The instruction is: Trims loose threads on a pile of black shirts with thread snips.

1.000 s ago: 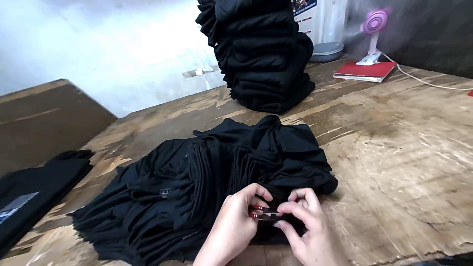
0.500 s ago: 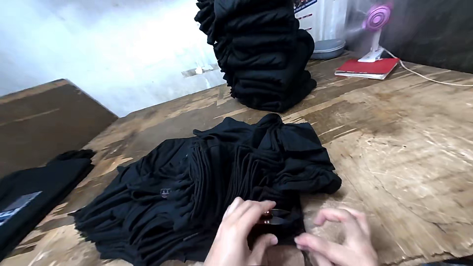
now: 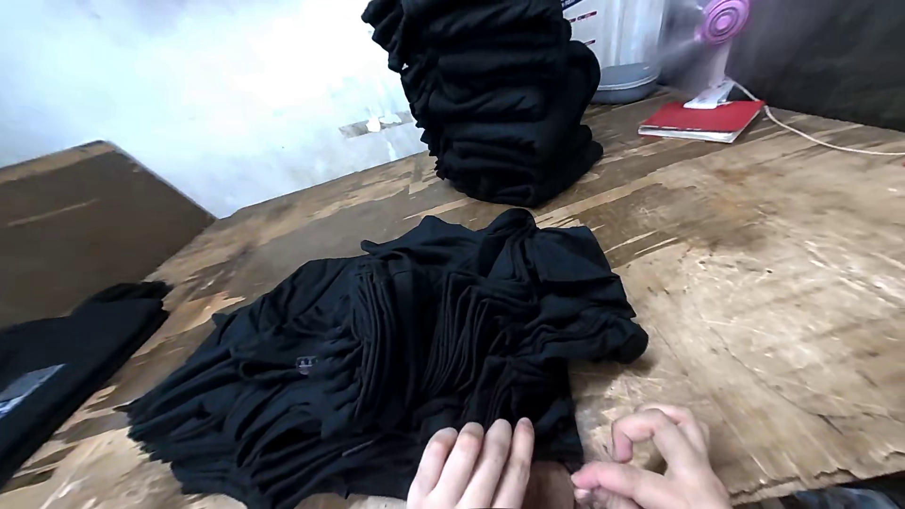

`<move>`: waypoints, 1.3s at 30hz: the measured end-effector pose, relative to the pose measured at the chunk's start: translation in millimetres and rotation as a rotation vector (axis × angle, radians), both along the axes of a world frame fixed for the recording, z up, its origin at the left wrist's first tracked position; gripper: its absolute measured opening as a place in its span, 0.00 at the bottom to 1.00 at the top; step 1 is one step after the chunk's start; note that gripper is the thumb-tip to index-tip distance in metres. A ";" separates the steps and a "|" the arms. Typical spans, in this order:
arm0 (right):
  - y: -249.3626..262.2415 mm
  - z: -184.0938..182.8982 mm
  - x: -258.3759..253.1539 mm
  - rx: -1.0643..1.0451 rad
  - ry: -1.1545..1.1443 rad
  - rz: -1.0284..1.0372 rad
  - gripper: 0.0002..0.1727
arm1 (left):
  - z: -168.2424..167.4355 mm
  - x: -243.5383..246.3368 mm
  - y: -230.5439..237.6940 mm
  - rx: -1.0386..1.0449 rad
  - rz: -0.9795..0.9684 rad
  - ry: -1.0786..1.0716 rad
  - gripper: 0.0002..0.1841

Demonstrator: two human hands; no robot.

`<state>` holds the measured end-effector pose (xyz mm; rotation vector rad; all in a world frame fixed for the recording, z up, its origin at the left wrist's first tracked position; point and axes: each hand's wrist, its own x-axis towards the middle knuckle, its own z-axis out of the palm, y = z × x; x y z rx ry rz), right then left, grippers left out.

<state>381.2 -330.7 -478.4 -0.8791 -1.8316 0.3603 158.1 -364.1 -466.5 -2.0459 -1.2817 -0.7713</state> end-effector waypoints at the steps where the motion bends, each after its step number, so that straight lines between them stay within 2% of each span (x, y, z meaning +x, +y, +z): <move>1: 0.4 0.8 2.3 -0.011 0.006 0.009 0.02 | 1.4 2.1 0.1 0.005 0.001 0.000 0.13; 4: 0.4 3.4 5.5 -0.058 0.010 0.036 0.01 | 3.2 13.1 5.2 -0.007 0.004 0.051 0.15; 6: 0.2 8.9 8.6 -0.123 -0.089 0.027 0.03 | 3.3 16.4 11.8 -0.021 -0.001 0.087 0.16; 9: 2.6 15.5 16.8 -0.267 -0.306 -0.039 0.16 | 3.5 12.0 16.8 -0.046 -0.025 0.073 0.15; 10: 4.0 15.4 18.4 -0.284 -0.323 -0.078 0.17 | 4.6 9.5 16.8 -0.061 -0.032 0.057 0.15; 13: 8.6 16.4 13.1 -0.212 -0.298 -0.197 0.09 | 4.0 3.0 18.7 -0.069 -0.046 0.021 0.15; 16: 20.6 11.9 -4.2 -0.059 -0.296 -0.235 0.16 | 1.6 2.4 20.4 -0.064 -0.055 0.004 0.15; 19: 32.5 -2.9 -12.8 0.080 -0.269 -0.267 0.08 | 3.5 1.2 17.1 -0.073 -0.054 -0.033 0.12; 26: 12.9 9.6 6.0 -0.006 -0.118 -0.026 0.04 | 10.4 6.0 11.6 -0.106 -0.045 -0.055 0.15; 31: 13.7 4.1 4.7 -0.025 -0.060 -0.027 0.03 | 10.2 16.1 19.2 -0.089 -0.061 0.053 0.14; 35: 6.4 14.7 12.0 -0.180 -0.267 -0.002 0.11 | 13.6 10.2 21.8 -0.253 -0.077 -0.217 0.10; 37: 3.2 12.9 5.0 -0.174 -0.285 -0.127 0.17 | 16.6 2.9 22.8 -0.406 -0.081 -0.304 0.14; 39: 3.7 7.6 -9.1 -0.103 -0.297 -0.221 0.19 | 16.3 -0.9 25.6 -0.459 -0.067 -0.294 0.16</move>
